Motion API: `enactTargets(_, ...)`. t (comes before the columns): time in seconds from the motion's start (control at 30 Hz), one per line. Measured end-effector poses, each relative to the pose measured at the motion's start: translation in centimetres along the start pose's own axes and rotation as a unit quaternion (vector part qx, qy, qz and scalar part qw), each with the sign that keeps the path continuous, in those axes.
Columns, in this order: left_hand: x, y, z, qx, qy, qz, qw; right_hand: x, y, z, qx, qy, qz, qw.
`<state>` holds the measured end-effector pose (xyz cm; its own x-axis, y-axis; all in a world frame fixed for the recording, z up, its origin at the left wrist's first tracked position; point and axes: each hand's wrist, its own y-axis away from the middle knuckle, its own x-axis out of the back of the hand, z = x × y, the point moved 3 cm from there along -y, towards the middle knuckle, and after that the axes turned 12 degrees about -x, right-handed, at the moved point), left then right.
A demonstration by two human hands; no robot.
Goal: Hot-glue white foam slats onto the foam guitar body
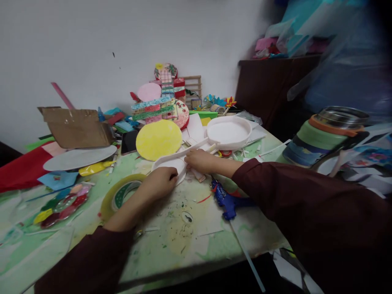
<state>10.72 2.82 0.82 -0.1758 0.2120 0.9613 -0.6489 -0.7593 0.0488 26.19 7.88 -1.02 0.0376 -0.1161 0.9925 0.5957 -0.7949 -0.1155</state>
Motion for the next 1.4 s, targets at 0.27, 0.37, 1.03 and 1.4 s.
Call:
enactTargets(0.27,-0.1,-0.1,-0.1,-0.002,-0.011,0.005,1.0,-0.2,-0.1,0.0,-0.02,-0.022,-0.004,1.0)
enactTargets(0.37,-0.2,-0.2,-0.2,0.002,-0.017,0.008,1.0,-0.2,-0.2,0.2,-0.029,-0.048,-0.012,0.998)
enactTargets(1.03,2.2,-3.0,0.0,0.016,-0.075,-0.026,0.997,0.2,-2.3,1.8,-0.004,-0.107,-0.126,0.986)
enactTargets(1.4,1.0,-5.3,1.0,0.026,-0.096,-0.01,0.995,0.2,-1.8,1.2,-0.005,-0.122,-0.079,0.989)
